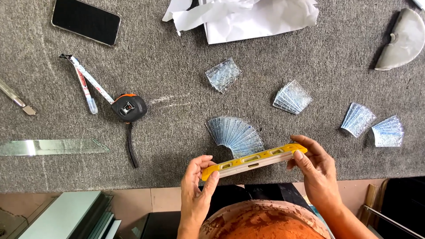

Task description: The person picks up small rectangular glass pieces and uses a spirit level to check their flatness. They repeatedly place the level on the glass, observe the bubble, and then set the level aside. The person then fans out stacks of glass pieces and continues handling them on the table.

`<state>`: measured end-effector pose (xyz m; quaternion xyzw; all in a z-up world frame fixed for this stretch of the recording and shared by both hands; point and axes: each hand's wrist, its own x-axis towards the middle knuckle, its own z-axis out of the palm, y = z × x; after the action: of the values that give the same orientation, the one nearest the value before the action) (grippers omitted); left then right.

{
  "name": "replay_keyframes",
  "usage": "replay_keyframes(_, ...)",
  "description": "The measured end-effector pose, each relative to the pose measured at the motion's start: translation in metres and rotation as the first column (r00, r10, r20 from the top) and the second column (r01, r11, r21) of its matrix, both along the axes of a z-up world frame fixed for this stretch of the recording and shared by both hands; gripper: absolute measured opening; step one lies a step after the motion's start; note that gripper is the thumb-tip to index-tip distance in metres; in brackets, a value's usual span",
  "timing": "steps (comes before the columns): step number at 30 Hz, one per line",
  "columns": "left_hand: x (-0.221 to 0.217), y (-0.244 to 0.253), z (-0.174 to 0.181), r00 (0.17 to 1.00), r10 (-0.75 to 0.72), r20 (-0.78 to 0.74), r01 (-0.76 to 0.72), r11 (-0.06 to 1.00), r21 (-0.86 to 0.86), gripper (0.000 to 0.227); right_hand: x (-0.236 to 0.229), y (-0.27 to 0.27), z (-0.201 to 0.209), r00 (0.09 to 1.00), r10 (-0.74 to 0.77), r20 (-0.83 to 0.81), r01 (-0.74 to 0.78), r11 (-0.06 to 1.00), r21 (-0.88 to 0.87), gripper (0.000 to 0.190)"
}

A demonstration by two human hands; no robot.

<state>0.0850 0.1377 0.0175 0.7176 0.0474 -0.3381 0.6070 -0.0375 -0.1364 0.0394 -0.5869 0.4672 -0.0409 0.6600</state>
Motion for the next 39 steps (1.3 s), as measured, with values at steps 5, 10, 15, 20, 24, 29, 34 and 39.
replay_keyframes(5, -0.004, 0.010, -0.009, 0.993, 0.030, -0.118, -0.032, 0.999, -0.013, 0.099, -0.006, -0.007, -0.003, 0.998, 0.004, 0.060, -0.004, 1.000, -0.006, 0.063)
replay_keyframes(10, -0.006, 0.038, -0.033, 0.964, 0.264, 0.029, -0.263, 0.964, -0.031, 0.077, -0.052, -0.020, -0.019, 0.946, -0.211, 0.245, 0.227, 0.973, -0.038, 0.060)
replay_keyframes(15, 0.007, 0.090, -0.090, 0.942, 0.275, 0.190, -0.269, 0.961, -0.060, 0.088, -0.116, -0.007, -0.033, 0.843, -0.457, 0.283, 0.504, 0.855, -0.121, 0.054)
replay_keyframes(20, 0.018, 0.110, -0.074, 0.944, 0.063, 0.324, -0.113, 0.984, 0.138, 0.066, -0.174, 0.052, -0.038, 0.753, -0.645, 0.128, 0.656, 0.720, -0.226, 0.040)
replay_keyframes(24, 0.029, 0.120, -0.074, 0.851, -0.099, 0.516, -0.198, 0.849, 0.489, 0.033, -0.228, 0.103, -0.094, 0.754, -0.655, 0.039, 0.649, 0.735, -0.197, 0.036)
replay_keyframes(29, 0.017, 0.117, -0.086, 0.807, -0.445, 0.388, -0.143, 0.490, 0.860, 0.089, -0.339, 0.204, -0.194, 0.728, -0.649, -0.220, 0.661, 0.750, -0.022, 0.036)
replay_keyframes(34, 0.024, 0.105, -0.105, 0.820, -0.516, 0.248, -0.116, 0.274, 0.955, 0.101, -0.436, 0.377, -0.292, 0.717, -0.197, -0.668, 0.227, 0.973, -0.043, 0.055)
replay_keyframes(39, 0.030, 0.115, -0.112, 0.781, -0.571, 0.253, -0.124, 0.255, 0.959, 0.102, -0.436, 0.431, -0.286, 0.689, 0.017, -0.724, 0.409, 0.816, 0.409, 0.080)
